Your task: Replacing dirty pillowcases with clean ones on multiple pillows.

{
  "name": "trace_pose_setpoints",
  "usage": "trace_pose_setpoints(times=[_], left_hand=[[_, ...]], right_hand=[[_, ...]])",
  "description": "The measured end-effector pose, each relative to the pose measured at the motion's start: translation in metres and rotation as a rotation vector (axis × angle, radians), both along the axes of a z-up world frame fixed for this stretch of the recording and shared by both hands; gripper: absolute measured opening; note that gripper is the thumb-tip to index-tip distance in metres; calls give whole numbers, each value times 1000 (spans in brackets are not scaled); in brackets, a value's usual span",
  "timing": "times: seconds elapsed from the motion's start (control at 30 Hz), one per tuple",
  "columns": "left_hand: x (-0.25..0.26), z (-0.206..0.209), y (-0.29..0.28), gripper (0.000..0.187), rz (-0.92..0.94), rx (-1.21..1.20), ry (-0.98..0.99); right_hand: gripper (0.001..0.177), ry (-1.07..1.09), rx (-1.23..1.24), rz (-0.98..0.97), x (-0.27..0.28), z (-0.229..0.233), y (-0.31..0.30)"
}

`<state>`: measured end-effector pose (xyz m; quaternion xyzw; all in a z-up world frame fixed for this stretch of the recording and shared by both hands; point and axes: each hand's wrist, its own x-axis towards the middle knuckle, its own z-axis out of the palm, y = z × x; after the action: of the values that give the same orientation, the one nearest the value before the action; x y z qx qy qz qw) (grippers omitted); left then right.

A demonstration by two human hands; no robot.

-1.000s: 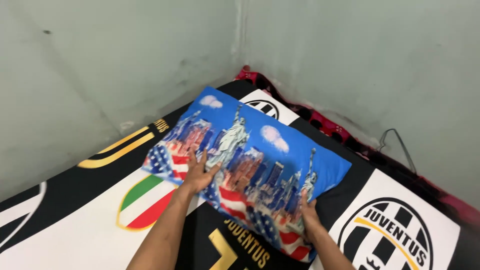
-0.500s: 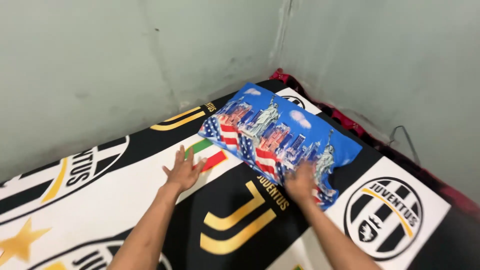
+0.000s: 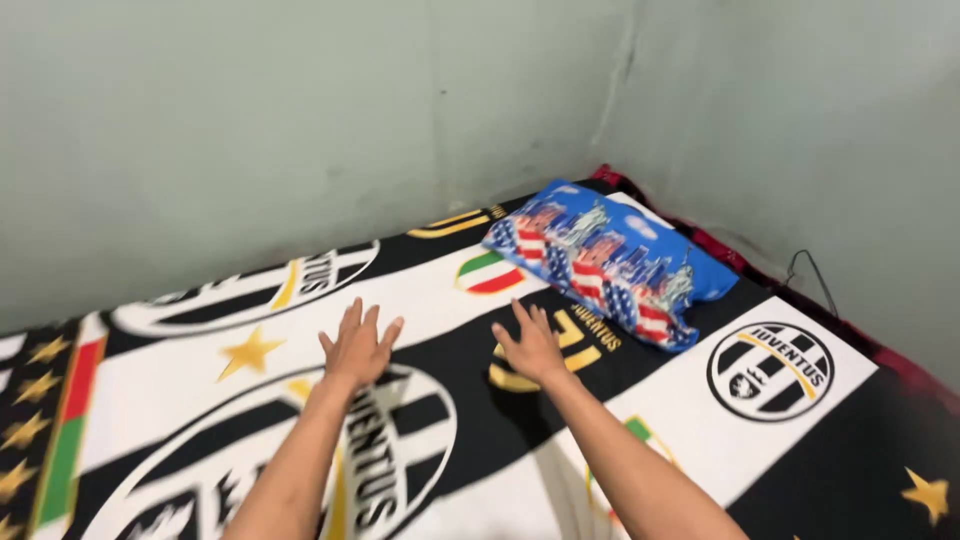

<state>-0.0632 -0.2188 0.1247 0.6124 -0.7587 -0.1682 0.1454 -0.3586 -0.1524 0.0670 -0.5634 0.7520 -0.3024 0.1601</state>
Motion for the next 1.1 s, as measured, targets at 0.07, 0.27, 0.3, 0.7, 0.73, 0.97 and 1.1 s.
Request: trace_pose_setpoints(times=[0.07,0.27,0.3,0.7,0.73,0.97,1.1], left_hand=[[25,17,27,77,20,-12,13],[99,72,85,69,39,-50,9],[108,86,94,69,57,-45,8],[185,347,213,32,219,-169,238],[192,367,222,29,222,-219,245],[273,472,298,29,409,-422,134],[332,494,364,33,527,-504,123]], right_hand=[[78,-4,23,24,29,35,23],[70,-34,-51,157,111,121,76],[70,-35,-46,174,121,138,78],[61,-25,-89,488,250,417,108],[62,-31,-106,521,260,437,111],[63,4,-186,827,358,543,139],[65,47,-200,976,429,575,174]])
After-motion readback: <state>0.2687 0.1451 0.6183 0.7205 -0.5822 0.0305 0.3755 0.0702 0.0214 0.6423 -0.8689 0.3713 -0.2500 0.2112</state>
